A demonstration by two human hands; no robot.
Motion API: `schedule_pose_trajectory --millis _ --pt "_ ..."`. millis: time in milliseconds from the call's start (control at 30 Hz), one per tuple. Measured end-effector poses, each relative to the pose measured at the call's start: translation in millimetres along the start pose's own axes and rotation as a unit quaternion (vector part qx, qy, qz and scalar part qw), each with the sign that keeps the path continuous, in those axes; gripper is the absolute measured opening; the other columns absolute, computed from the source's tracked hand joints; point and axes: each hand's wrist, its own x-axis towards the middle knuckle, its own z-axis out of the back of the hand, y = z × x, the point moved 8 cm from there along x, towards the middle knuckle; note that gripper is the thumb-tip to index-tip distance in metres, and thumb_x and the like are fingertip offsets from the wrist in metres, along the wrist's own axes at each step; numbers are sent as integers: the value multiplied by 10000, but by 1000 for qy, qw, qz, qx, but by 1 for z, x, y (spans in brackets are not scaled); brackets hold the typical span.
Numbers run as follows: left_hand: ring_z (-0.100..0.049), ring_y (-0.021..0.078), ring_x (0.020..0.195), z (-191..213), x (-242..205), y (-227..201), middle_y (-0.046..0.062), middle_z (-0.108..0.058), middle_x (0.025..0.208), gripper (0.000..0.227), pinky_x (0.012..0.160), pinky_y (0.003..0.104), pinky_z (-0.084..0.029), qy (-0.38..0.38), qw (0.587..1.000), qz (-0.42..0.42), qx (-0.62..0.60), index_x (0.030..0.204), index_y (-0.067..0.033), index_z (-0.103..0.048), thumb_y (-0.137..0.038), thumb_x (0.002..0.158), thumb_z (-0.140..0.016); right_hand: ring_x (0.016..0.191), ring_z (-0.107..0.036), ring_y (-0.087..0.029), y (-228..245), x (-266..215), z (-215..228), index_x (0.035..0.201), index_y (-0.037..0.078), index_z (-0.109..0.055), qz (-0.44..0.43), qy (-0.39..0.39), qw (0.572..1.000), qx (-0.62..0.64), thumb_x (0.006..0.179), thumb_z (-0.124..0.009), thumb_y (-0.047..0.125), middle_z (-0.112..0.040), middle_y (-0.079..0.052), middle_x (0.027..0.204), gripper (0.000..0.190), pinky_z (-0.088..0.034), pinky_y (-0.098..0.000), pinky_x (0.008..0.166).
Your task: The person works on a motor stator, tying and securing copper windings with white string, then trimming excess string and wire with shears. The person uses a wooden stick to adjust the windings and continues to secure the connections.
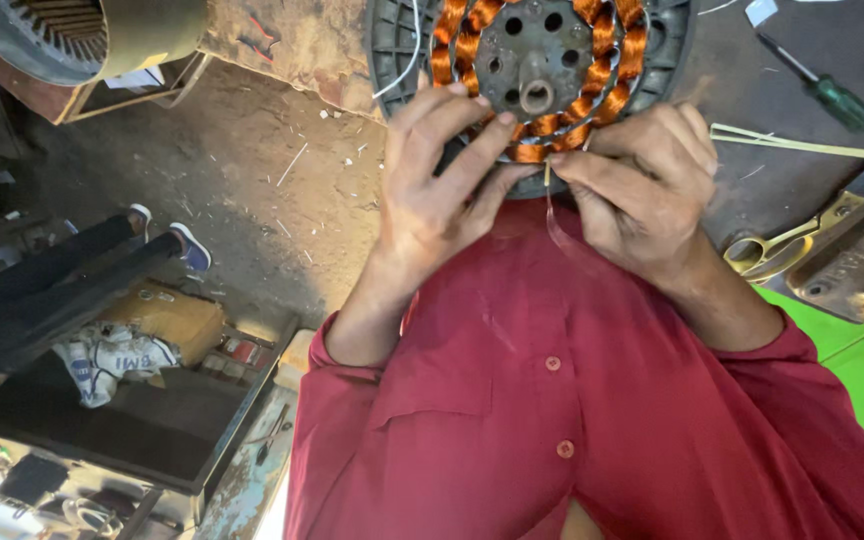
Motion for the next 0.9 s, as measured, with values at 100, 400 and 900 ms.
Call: schedule_pose_trajectory --millis 100,400,900 --pt "-558 329 1221 4 -3 -3 107 -578 1220 459 1076 493 -505 -24 999 -40 14 1199 -55 -701 -110 824 -961 850 -697 -226 -4 -10 1 951 65 -795 18 -40 997 57 873 -807 -39 -739 -72 923 131 -423 -362 764" --pt "-663 248 933 -30 -23 -69 117 -712 1089 335 767 352 -541 -41 975 -218 11 1086 -52 -748 15 778 -862 884 -746 -266 -1 -58 30 890 33 -749 -28 -49 983 175 806 -737 -52 -765 -141 945 120 -487 -368 771" --pt "-707 265 946 -36 -2 -81 123 -721 1046 222 795 359 -593 13 979 -196 -53 1030 3 -729 54 835 -821 879 -678 -380 -107 -144 56 1000 -16 -750 -291 -2 946 -144 927 -796 79 -716 -199 945 129 -523 -464 801"
